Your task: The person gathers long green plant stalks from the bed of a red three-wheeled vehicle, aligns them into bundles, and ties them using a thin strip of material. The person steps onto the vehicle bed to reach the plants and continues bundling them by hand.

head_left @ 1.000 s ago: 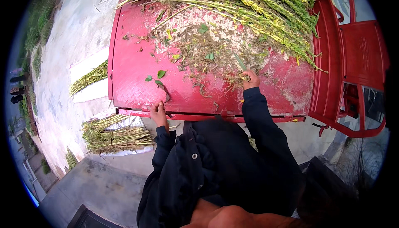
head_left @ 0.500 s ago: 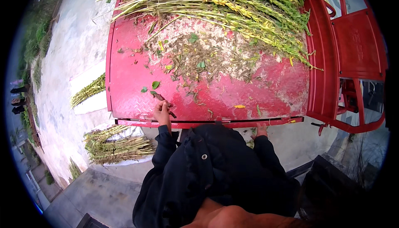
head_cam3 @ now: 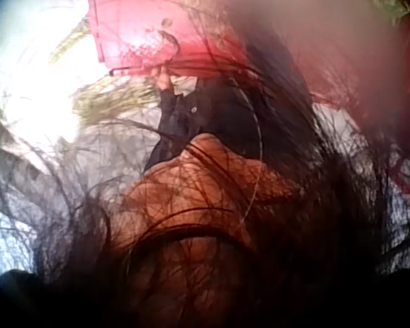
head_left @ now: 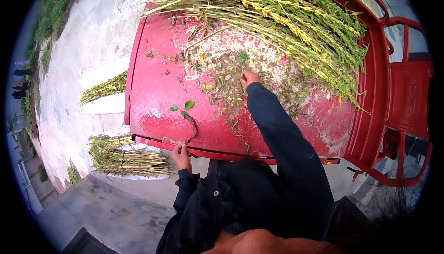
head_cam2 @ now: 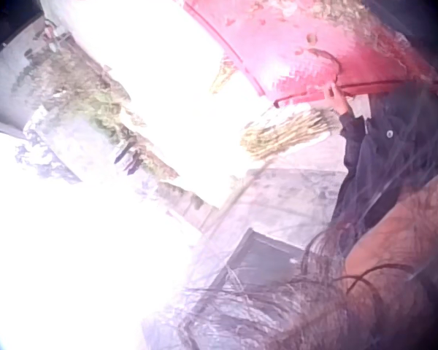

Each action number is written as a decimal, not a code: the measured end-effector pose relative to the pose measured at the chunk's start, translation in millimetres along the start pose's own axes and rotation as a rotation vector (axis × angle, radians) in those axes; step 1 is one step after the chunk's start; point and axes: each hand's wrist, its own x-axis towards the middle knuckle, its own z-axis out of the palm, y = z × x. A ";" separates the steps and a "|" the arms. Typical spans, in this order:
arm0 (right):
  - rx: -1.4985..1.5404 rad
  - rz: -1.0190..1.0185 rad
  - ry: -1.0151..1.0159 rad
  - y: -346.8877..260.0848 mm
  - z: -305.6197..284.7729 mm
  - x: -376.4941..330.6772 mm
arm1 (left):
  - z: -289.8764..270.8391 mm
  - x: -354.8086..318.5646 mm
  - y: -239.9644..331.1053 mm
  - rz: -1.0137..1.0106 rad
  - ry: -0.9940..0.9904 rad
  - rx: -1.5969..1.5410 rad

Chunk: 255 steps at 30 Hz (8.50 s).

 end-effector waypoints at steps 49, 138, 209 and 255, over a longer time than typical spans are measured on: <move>0.123 -0.350 -0.218 -56.0 25.8 -100.2 | 29.3 -20.6 -10.1 -0.085 -0.093 -0.148; 0.932 0.559 -0.552 93.2 -60.3 78.2 | 152.0 -5.7 -152.3 -0.191 -1.033 0.764; -0.070 -0.719 0.281 -76.7 -240.7 -212.3 | 120.3 -100.1 313.0 0.723 -0.306 -0.209; 0.047 -0.614 0.026 -64.3 -198.7 -202.9 | -0.9 26.7 350.1 0.912 0.281 -0.593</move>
